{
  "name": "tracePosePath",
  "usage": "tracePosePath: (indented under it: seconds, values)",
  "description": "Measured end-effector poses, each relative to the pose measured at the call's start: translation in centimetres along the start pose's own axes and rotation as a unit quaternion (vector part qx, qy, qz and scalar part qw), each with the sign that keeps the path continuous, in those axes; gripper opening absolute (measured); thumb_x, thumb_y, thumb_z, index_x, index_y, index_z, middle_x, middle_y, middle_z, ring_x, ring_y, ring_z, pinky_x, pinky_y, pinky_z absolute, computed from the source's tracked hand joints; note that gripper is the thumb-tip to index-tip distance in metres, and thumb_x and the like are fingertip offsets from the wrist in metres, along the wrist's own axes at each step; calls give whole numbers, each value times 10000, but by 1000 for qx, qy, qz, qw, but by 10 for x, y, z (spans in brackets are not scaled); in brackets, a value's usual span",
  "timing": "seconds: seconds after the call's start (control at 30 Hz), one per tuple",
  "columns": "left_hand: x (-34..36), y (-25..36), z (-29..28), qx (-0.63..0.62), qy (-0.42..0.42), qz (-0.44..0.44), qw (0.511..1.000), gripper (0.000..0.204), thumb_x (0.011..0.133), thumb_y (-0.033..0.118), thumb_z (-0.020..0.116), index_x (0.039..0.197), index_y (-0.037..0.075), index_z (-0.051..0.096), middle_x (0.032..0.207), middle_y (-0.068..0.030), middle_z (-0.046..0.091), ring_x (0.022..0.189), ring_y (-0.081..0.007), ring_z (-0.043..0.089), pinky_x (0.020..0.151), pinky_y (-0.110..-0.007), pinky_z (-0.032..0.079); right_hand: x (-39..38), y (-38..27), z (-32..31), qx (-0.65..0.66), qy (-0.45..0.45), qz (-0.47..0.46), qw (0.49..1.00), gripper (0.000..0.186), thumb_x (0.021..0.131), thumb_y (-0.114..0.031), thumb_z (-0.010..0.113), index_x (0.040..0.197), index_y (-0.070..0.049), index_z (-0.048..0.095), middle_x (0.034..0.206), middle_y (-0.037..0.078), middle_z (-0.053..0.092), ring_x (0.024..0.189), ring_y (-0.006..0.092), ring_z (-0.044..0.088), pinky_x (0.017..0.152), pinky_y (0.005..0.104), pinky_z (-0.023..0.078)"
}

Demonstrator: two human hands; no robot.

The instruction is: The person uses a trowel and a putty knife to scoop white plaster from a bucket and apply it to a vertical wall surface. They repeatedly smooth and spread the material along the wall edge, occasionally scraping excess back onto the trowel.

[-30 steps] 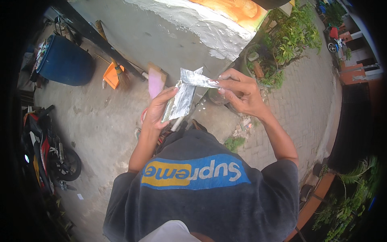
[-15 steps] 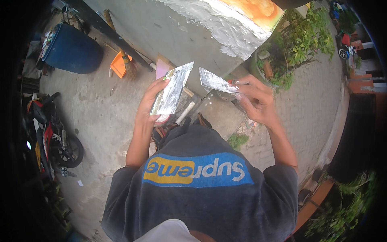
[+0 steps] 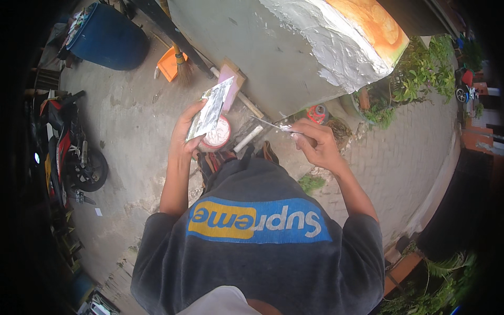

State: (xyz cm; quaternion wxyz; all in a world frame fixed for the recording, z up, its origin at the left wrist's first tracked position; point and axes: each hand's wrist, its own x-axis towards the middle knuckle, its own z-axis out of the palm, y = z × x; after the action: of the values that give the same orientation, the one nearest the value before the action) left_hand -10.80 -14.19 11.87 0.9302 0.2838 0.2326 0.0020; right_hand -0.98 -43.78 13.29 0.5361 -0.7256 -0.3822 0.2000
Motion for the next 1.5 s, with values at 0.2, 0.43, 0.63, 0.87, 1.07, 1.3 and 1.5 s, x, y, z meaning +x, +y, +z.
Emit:
tracePosePath:
  seconds: [0.2,0.43,0.63,0.87,1.07,1.3,1.5]
  values:
    - [-9,17,-30,208,-41,-75,974,314,870,127,601,1124,-53,560,961,-94,667,801,-118,659,702,-234,527,60,-16,16,312,-103,213,920,300,962,-168,511,1225,-24,527,710,79,614,454,92,522,402,230,382]
    - [-25,72,-80,426,-85,-252,864,511,771,207,679,1206,-34,565,1078,-102,639,922,-148,616,788,-280,480,119,19,24,209,-413,299,834,286,919,-182,595,1150,-16,629,629,61,604,376,77,495,338,210,379]
    - [-19,65,-118,398,-79,-277,871,449,767,240,697,1136,-3,616,1030,-82,650,886,-136,626,737,-267,494,156,32,70,165,-517,242,804,295,923,-178,587,1158,-3,621,630,55,597,381,83,510,344,216,381]
    - [-18,55,-122,355,-39,-286,889,467,758,219,691,1141,-33,603,1047,-112,639,912,-154,621,773,-270,490,163,39,103,183,-565,276,756,309,922,-206,594,1155,-6,624,638,74,605,394,97,502,378,237,392]
    - [-18,41,-138,296,-30,-322,899,399,761,208,696,1073,-27,616,979,-86,639,830,-132,626,726,-256,521,163,30,145,232,-590,253,731,291,924,-200,590,1125,7,631,633,89,608,387,92,485,386,245,397]
    - [-33,35,-169,287,-11,-261,922,336,766,214,685,1018,-5,657,941,-78,647,824,-122,625,686,-256,503,175,44,120,381,-494,210,753,287,920,-166,588,1138,17,622,629,86,600,371,86,473,362,222,394]
    - [-48,42,-162,301,25,-256,918,356,771,228,683,1035,-9,653,953,-79,646,843,-140,626,704,-261,506,164,66,122,218,-550,286,754,301,919,-195,596,1147,-1,626,635,62,593,384,83,483,373,232,394]
